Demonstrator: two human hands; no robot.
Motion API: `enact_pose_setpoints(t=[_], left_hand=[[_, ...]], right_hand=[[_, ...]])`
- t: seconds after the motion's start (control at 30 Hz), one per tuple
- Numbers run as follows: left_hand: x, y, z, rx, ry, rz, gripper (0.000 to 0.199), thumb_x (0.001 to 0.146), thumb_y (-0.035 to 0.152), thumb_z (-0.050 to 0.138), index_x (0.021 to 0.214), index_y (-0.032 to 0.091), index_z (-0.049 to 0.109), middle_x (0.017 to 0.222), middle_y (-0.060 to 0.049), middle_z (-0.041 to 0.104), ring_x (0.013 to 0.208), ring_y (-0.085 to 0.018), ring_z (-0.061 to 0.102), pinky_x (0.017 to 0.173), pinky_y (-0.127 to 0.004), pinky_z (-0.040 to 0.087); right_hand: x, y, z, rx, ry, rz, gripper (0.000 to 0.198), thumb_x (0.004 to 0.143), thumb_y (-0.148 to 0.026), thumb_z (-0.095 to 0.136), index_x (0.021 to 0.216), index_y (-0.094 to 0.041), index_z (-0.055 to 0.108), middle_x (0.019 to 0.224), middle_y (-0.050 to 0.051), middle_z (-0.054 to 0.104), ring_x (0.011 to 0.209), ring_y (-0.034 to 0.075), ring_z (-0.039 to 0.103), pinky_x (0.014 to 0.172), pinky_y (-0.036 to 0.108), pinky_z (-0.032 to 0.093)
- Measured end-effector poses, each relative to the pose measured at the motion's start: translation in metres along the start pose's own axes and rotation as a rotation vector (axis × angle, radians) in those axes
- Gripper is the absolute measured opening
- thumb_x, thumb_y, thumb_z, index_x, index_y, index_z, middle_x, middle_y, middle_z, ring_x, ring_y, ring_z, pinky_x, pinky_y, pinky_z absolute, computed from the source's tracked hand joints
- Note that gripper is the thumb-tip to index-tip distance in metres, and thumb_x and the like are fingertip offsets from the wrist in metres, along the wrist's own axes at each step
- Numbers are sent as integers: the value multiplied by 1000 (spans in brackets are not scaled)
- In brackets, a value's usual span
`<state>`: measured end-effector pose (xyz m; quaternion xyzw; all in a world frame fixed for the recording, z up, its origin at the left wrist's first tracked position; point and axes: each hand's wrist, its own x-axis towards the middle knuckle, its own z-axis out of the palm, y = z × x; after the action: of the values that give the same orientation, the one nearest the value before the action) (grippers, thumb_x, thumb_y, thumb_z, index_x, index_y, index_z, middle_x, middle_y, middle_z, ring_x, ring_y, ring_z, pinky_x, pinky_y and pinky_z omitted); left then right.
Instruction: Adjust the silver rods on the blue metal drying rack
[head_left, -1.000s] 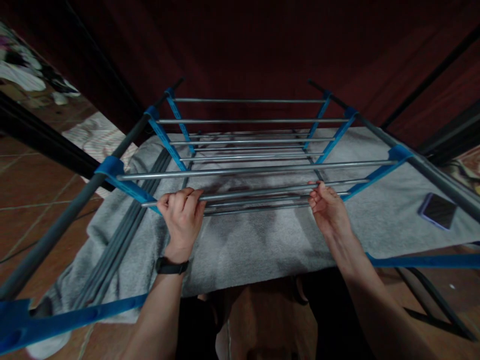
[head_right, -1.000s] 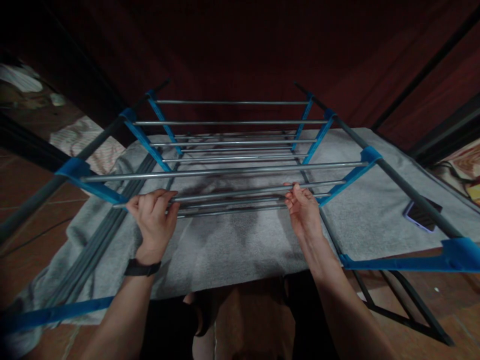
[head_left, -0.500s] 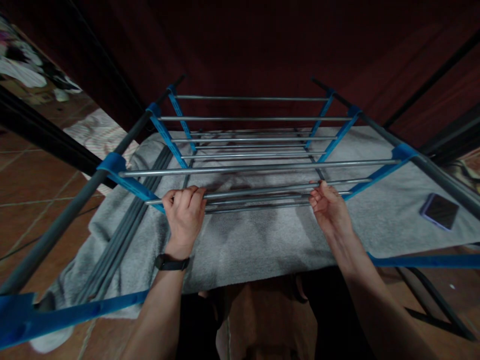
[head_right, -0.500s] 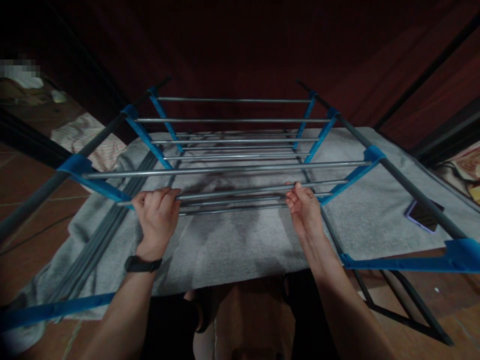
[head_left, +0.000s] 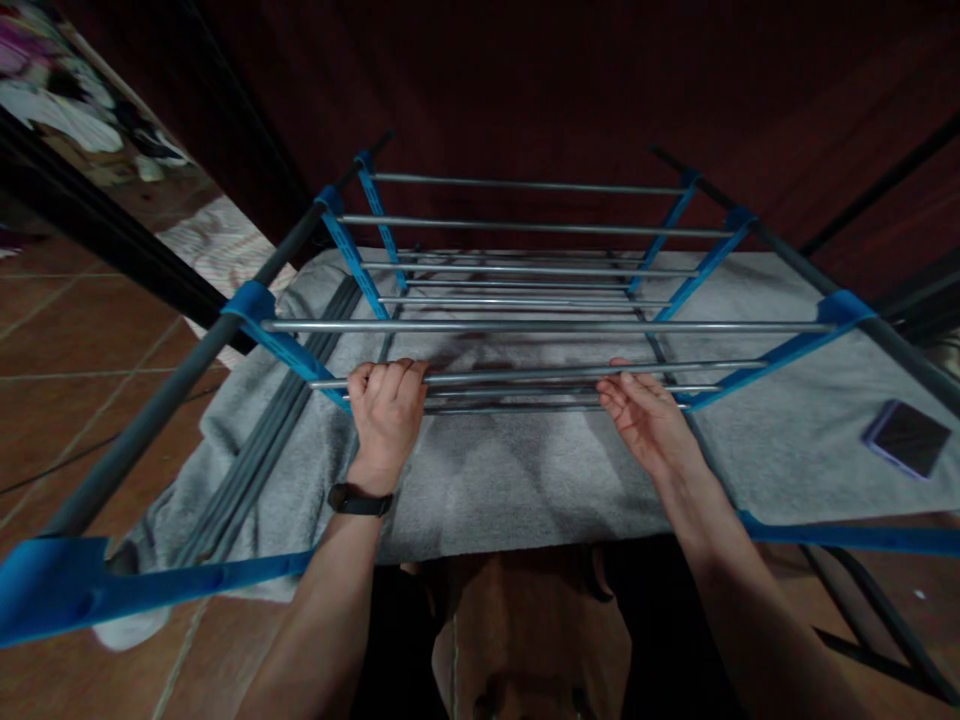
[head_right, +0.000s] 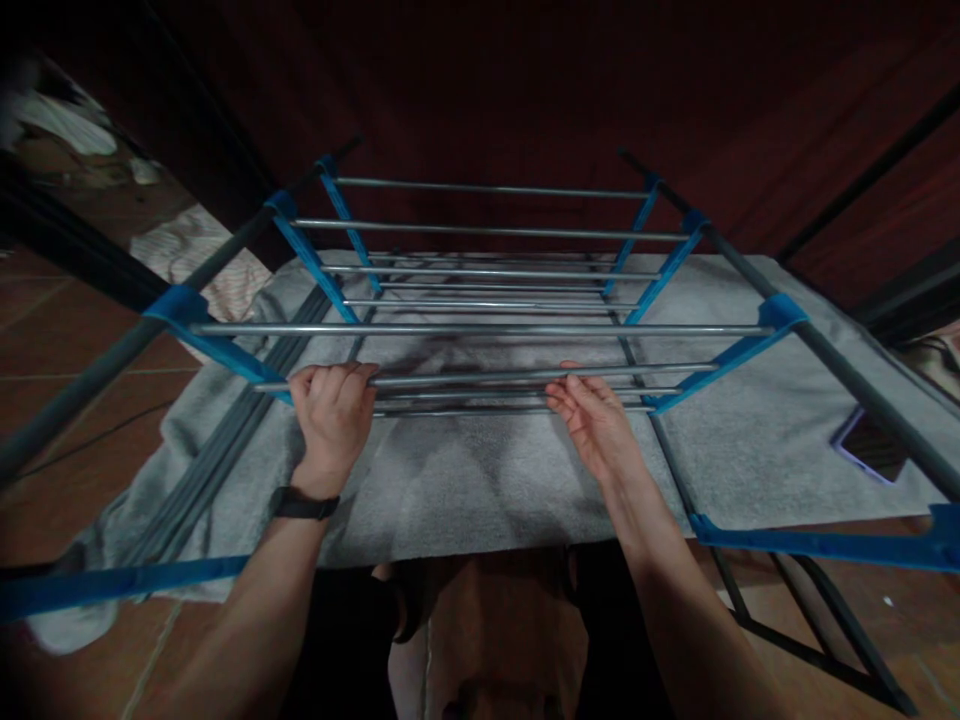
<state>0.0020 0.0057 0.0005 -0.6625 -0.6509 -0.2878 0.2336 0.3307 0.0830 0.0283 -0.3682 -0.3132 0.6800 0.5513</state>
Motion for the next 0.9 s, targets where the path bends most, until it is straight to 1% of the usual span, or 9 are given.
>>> enact_pose_setpoints(t=[0.1,0.23,0.4,0.57,0.67,0.8,0.9], left_hand=[[-1,-1,1,32,13,12,25,95,21,54,114,22,69,96,-7,72,90,-26,62,93,-46,40],[-2,-2,3,22,8,2,24,96,22,53,114,23,69,97,-7,72,92,-25,62,95,-46,39],[0,-2,2,25,-2,13,24,97,22,52,114,22,69,99,-7,72,93,-25,63,96,-46,38],[0,-2,-1,37,-5,37,23,97,24,53,115,23,68,103,-7,72,94,-24,62,96,-46,38],[-1,-3,-2,41,8,8,24,97,24,54,116,24,68,104,-6,72,94,-24,62,96,-46,37],[-1,-4,-3,45,49,-33,25,96,20,51,113,24,68,101,-5,72,93,-23,62,95,-45,37],[-1,-2,-4,30,87,-89,26,95,19,51,113,25,68,105,-7,71,96,-24,61,97,-48,35]], right_hand=[[0,2,4,13,9,3,27,64,-22,94,73,-22,69,78,-3,75,74,12,74,70,20,63],[0,7,9,35,52,-25,29,65,-22,94,67,-22,65,77,-4,73,72,11,73,69,20,63],[1,13,12,66,98,-76,30,66,-22,93,66,-21,63,79,-4,73,71,10,71,69,21,62],[1,16,13,57,96,-99,27,67,-24,93,69,-22,66,77,-5,72,70,9,70,67,20,61],[1,17,13,38,93,-116,25,69,-25,92,70,-22,67,76,-4,72,69,9,69,67,20,60],[1,18,11,34,82,-137,28,69,-26,92,68,-22,65,78,-5,72,70,8,69,68,20,60],[1,19,11,26,68,-143,27,70,-27,92,70,-23,65,78,-5,71,71,8,68,66,20,60]])
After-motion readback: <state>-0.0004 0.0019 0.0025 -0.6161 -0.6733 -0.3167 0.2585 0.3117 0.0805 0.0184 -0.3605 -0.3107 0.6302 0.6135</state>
